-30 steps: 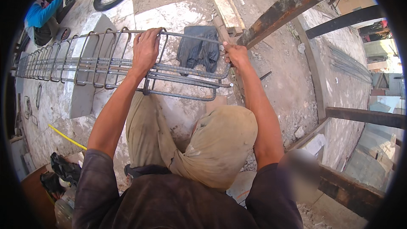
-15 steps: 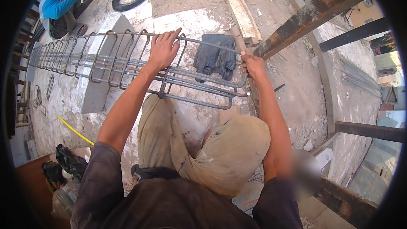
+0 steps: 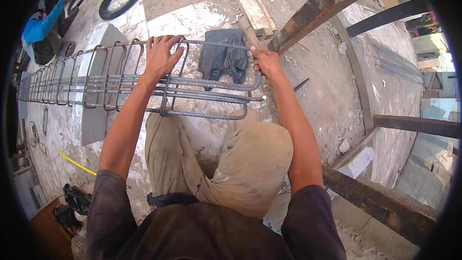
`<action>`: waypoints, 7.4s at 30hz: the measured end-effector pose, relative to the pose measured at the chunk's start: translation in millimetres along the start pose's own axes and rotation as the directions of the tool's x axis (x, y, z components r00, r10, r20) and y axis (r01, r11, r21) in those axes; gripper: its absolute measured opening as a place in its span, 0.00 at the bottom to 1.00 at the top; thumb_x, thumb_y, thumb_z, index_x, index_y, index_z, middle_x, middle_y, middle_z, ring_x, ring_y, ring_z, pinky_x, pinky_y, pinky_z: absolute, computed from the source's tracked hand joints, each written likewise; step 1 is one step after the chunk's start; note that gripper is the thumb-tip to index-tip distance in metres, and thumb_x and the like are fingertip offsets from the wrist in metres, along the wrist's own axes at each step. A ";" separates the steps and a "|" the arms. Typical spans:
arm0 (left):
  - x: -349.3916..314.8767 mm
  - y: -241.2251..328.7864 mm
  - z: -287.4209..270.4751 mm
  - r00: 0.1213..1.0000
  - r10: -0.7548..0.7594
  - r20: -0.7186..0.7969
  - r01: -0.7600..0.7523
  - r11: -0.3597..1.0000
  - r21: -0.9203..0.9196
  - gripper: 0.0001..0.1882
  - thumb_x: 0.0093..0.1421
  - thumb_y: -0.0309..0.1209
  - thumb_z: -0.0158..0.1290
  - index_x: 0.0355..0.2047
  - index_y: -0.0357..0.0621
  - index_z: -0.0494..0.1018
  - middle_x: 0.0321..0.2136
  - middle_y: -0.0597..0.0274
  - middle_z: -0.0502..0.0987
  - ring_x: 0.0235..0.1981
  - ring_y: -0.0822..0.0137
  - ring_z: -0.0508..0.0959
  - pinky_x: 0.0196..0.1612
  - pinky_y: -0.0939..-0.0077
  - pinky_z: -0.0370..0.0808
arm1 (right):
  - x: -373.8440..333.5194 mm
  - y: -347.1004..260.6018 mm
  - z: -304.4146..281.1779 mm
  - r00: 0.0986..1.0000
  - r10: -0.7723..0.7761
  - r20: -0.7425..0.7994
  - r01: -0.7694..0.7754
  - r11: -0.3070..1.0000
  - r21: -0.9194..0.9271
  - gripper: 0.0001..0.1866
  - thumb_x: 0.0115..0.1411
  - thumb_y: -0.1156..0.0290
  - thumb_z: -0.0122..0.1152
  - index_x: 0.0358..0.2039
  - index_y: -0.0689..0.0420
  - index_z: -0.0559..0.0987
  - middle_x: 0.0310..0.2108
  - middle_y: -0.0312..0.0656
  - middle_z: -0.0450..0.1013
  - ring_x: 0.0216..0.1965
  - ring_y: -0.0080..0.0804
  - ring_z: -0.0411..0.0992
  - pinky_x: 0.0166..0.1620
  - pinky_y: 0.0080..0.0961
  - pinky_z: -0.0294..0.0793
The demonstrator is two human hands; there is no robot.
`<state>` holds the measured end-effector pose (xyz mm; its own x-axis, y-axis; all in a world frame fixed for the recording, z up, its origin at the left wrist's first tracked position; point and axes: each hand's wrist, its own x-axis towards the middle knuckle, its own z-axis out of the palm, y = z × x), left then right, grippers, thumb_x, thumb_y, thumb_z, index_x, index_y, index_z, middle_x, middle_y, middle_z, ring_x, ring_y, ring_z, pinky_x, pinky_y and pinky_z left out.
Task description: The person ties metal wire around rebar rods to assemble a structural cage using pliers. They loop individual pieces of wire around the junctions and twist them tight with the tool.
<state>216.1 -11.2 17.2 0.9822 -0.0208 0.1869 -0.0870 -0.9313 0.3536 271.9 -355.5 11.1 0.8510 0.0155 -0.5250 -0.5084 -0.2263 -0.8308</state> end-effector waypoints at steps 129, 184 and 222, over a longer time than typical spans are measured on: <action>47.7 -14.8 30.1 0.931 -0.307 0.198 0.318 0.948 -0.027 0.31 0.65 0.62 0.48 0.36 0.47 0.87 0.27 0.53 0.85 0.32 0.48 0.83 0.43 0.58 0.75 | -139.6 117.3 -64.0 0.962 0.117 0.245 -0.116 0.993 -0.019 0.43 0.59 0.52 0.74 0.67 0.60 0.66 0.55 0.55 0.74 0.55 0.45 0.76 0.57 0.39 0.75; 16.5 -14.8 2.7 1.000 0.008 0.018 -0.004 0.975 -0.222 0.19 0.73 0.32 0.43 0.56 0.41 0.77 0.51 0.52 0.80 0.56 0.54 0.72 0.67 0.58 0.60 | 42.8 52.9 -0.6 0.963 -0.255 -0.088 0.253 0.967 -0.035 0.27 0.69 0.46 0.62 0.24 0.58 0.80 0.19 0.31 0.71 0.20 0.17 0.64 0.24 0.20 0.60; 23.5 -35.8 18.9 0.965 0.242 -0.102 -0.242 0.970 0.016 0.14 0.65 0.36 0.60 0.50 0.49 0.83 0.39 0.59 0.86 0.42 0.58 0.84 0.48 0.60 0.76 | -60.9 127.3 -182.0 0.925 -0.176 0.338 0.357 0.094 -0.929 0.72 0.32 0.50 0.86 0.76 0.43 0.53 0.76 0.51 0.48 0.77 0.58 0.45 0.73 0.60 0.49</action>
<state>245.4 14.7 -8.3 0.9096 -0.2083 0.3595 -0.3189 -0.9046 0.2828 179.3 -562.5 -29.0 0.8318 0.3829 -0.4018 0.3786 -0.9208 -0.0936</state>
